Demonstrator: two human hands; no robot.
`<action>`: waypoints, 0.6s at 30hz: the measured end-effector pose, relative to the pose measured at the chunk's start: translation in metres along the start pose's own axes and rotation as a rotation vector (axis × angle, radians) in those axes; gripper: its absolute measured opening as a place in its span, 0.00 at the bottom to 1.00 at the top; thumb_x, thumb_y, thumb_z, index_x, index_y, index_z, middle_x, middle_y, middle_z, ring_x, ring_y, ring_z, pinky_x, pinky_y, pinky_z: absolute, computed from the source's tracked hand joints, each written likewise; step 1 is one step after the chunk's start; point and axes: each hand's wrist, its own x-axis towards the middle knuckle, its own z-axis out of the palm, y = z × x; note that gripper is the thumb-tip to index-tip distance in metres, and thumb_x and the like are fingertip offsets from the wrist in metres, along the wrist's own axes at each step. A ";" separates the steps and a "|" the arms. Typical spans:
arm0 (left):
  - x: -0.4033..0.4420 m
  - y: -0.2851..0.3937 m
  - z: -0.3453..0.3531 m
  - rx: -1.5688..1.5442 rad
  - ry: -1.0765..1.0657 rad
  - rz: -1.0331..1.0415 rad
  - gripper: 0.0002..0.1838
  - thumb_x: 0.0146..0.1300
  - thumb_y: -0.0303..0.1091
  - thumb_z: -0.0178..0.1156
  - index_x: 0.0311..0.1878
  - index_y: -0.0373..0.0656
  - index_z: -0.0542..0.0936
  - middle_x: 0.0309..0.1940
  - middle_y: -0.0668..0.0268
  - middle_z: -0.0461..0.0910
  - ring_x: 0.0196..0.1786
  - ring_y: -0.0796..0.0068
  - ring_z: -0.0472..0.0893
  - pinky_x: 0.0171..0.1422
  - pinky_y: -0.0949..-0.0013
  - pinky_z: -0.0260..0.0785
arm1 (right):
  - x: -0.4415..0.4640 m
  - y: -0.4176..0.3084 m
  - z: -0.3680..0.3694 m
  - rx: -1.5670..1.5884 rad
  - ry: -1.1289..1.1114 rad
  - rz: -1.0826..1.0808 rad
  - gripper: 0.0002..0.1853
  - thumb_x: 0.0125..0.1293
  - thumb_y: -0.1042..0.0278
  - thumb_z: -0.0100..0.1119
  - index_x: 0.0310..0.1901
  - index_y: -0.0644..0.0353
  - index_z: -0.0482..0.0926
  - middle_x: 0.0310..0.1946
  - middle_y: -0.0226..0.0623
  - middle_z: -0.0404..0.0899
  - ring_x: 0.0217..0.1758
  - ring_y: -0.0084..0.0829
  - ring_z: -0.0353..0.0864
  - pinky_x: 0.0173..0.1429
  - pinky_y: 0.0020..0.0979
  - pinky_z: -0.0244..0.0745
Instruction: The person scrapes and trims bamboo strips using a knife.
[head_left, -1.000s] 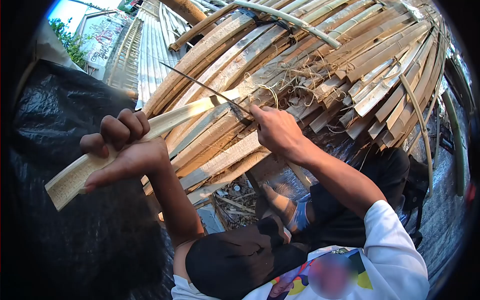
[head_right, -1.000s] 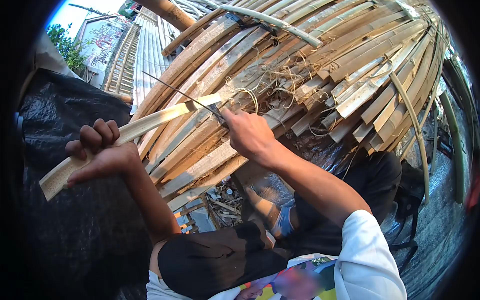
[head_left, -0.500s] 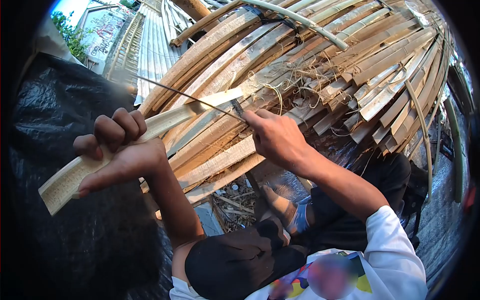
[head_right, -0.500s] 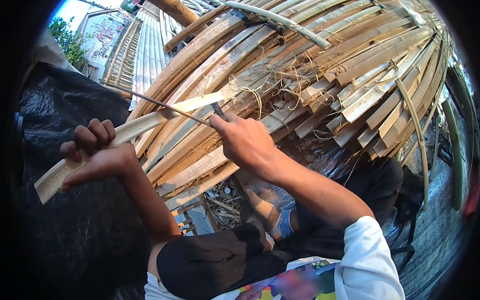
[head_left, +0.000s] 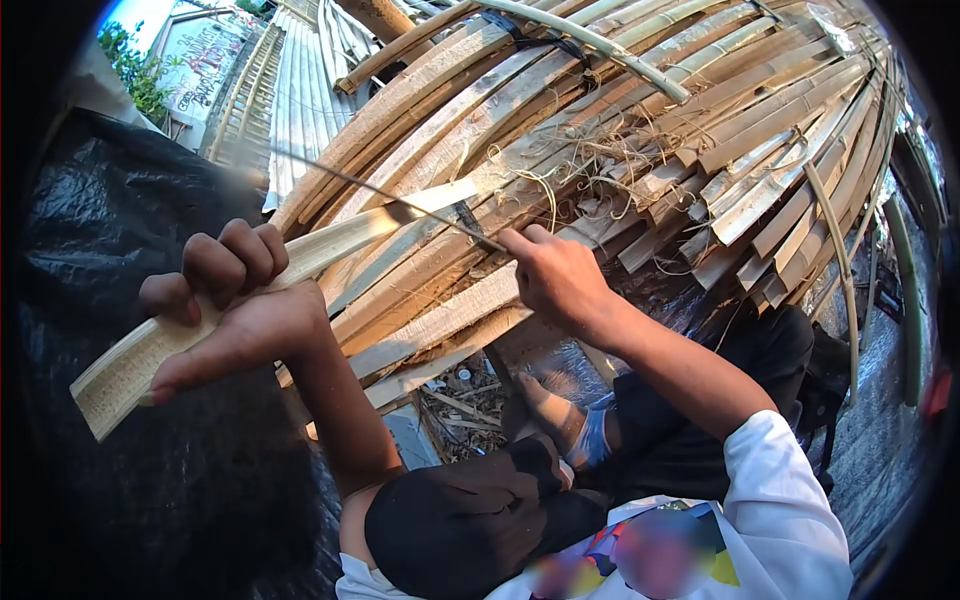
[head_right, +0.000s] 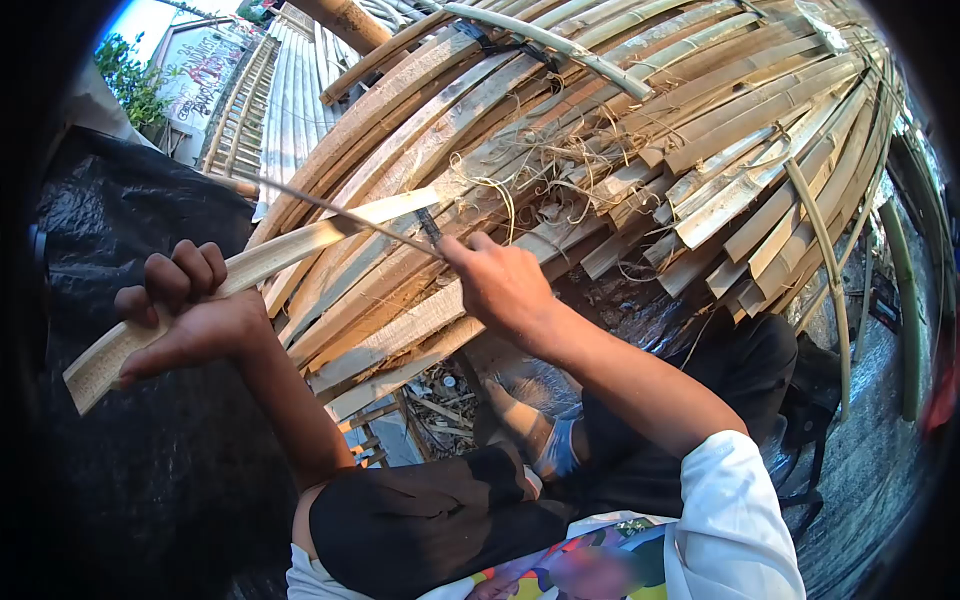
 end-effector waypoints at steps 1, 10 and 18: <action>0.001 0.001 -0.002 0.000 0.015 0.000 0.40 0.50 0.88 0.35 0.29 0.55 0.55 0.16 0.74 0.45 0.19 0.82 0.41 0.21 0.73 0.32 | 0.001 0.024 0.013 -0.024 0.036 0.027 0.11 0.59 0.76 0.51 0.44 0.56 0.71 0.30 0.49 0.76 0.31 0.57 0.80 0.34 0.53 0.74; 0.004 0.001 0.006 0.046 -0.001 0.010 0.40 0.49 0.89 0.35 0.29 0.56 0.55 0.15 0.74 0.47 0.18 0.82 0.41 0.20 0.73 0.33 | -0.003 -0.020 -0.029 -0.012 -0.055 0.020 0.13 0.58 0.76 0.52 0.46 0.57 0.70 0.28 0.50 0.76 0.33 0.57 0.80 0.34 0.52 0.75; 0.009 -0.002 -0.010 -0.020 -0.013 -0.024 0.39 0.49 0.89 0.34 0.29 0.57 0.54 0.14 0.74 0.47 0.17 0.82 0.41 0.19 0.74 0.32 | -0.024 0.038 -0.013 -0.130 -0.187 0.215 0.13 0.54 0.77 0.56 0.42 0.62 0.69 0.29 0.55 0.79 0.35 0.59 0.81 0.37 0.53 0.75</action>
